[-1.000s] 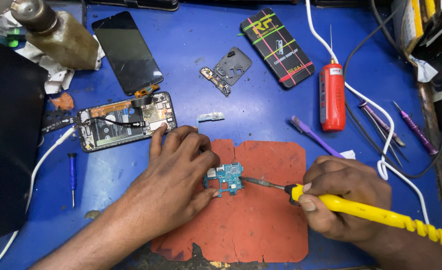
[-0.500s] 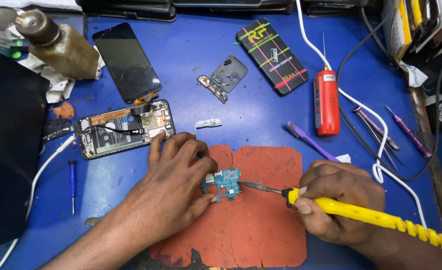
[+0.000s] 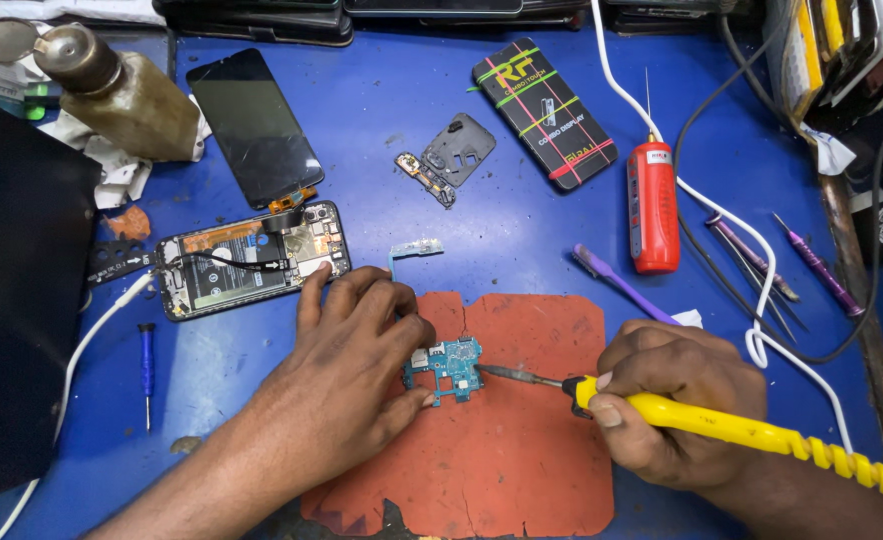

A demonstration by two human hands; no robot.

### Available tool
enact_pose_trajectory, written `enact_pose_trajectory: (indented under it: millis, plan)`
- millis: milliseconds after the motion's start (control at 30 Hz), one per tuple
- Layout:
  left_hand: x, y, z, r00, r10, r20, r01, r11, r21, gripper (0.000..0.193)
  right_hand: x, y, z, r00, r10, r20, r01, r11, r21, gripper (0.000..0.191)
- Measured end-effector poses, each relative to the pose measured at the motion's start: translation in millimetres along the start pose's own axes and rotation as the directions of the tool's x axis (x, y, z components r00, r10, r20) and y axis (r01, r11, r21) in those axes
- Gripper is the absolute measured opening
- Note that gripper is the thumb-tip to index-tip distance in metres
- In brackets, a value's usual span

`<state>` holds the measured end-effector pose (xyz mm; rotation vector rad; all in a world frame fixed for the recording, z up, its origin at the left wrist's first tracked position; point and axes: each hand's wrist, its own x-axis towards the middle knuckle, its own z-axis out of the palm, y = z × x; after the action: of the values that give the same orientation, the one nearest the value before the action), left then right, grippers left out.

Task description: The person holds a disassembled phone motherboard on a heat-resistant mat and solders components on it with a yellow-handled soldering iron, steadying the board with the other hand. They briefly set the iron down, brush the board, wipe it with a tissue, then resume soldering the board.

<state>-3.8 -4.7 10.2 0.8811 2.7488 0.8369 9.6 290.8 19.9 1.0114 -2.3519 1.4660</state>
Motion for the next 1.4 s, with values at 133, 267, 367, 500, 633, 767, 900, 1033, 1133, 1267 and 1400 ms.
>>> enact_pose_trajectory:
  millis: [133,267,367,500,633,767,900,1033,1133,1267,1400]
  plan:
    - [-0.6,0.0,0.2,1.000,0.003,-0.010,-0.003,1.000,0.006,0.047,-0.3,0.4,0.8,1.000,0.005,-0.013,-0.005,1.000,0.004,0.017]
    - [0.0,0.1,1.2,1.000,0.005,-0.016,-0.005,1.000,0.008,0.046,-1.1,-0.1,2.1,0.999,0.041,-0.024,-0.040,0.998,0.046,0.017]
    - [-0.9,0.1,0.6,1.000,-0.002,-0.011,0.002,1.000,0.015,0.047,-1.4,-0.1,0.6,1.000,0.026,-0.009,-0.026,1.000,-0.007,0.019]
    - [-0.3,0.3,1.3,1.000,-0.011,-0.005,0.011,1.000,0.024,0.046,-2.1,0.2,0.3,0.999,0.049,-0.009,-0.049,0.999,0.002,0.018]
    - [-0.5,0.5,2.0,1.000,-0.016,-0.010,0.016,0.999,0.031,0.047,-3.4,-0.3,-0.8,0.998,0.058,0.001,-0.058,0.998,-0.017,0.019]
    - [-1.0,0.1,1.8,1.000,-0.018,-0.006,0.018,0.999,0.030,0.049,-4.4,0.3,-0.6,0.997,0.079,-0.023,-0.080,0.997,-0.004,0.018]
    - [-0.6,0.3,1.4,1.000,-0.017,-0.007,0.018,0.999,0.031,0.048,-4.9,1.1,-0.6,0.997,0.072,-0.014,-0.072,0.997,0.008,0.018]
    - [-0.5,0.6,1.0,1.000,-0.019,-0.002,0.019,0.999,0.034,0.047,-5.2,0.0,0.6,0.997,0.076,-0.022,-0.076,0.997,-0.003,0.017]
    - [-0.6,0.3,1.0,1.000,-0.026,0.003,0.026,0.999,0.034,0.047,-4.4,-1.8,-0.2,0.996,0.089,-0.016,-0.090,0.996,-0.010,0.018]
    - [-0.1,0.1,1.8,1.000,-0.011,-0.005,0.011,0.999,0.035,0.046,-3.4,-3.7,-1.4,0.996,0.094,0.000,-0.094,0.995,-0.037,0.019]
    - [-0.2,0.4,1.6,1.000,-0.014,-0.003,0.014,0.999,0.036,0.046,-2.9,-2.1,-0.1,0.997,0.071,-0.011,-0.071,0.997,0.021,0.018]
